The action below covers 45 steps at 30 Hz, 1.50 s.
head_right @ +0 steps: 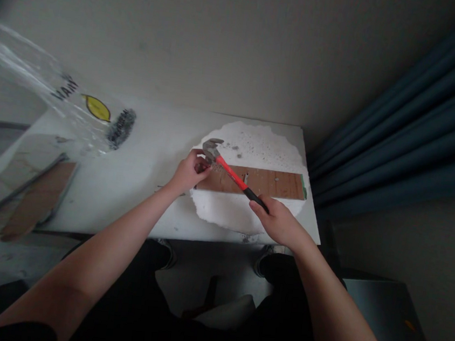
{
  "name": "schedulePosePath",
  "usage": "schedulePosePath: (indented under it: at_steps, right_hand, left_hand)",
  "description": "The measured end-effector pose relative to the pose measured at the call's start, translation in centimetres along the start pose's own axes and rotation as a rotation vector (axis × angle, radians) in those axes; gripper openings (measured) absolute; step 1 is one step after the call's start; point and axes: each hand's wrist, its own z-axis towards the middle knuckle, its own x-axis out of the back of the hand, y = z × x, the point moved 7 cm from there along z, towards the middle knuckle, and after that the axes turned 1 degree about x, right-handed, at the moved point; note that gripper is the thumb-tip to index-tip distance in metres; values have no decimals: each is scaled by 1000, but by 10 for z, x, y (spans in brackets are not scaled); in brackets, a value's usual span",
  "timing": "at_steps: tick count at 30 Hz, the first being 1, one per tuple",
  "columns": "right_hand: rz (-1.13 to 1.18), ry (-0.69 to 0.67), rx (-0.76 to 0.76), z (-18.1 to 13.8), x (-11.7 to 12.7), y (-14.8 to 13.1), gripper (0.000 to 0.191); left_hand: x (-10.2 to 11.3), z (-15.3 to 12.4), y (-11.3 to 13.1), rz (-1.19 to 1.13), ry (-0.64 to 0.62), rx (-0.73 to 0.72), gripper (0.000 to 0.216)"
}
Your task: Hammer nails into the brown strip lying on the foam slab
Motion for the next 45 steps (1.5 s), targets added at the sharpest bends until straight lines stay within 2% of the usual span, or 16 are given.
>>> schedulePosePath:
  at_steps: [26,38,45]
  right_hand:
    - [-38,15,44,0,-3,-5,42]
    - [38,-11,41,-4,-7,-4,43]
    - [73,-21,23,-8,-8,3,44]
  left_hand:
    - [0,1,-2,0,-7,1,47]
    - [0,1,-1,-16,-18,5,45]
    - [1,1,-4,-48,-5,-28,33]
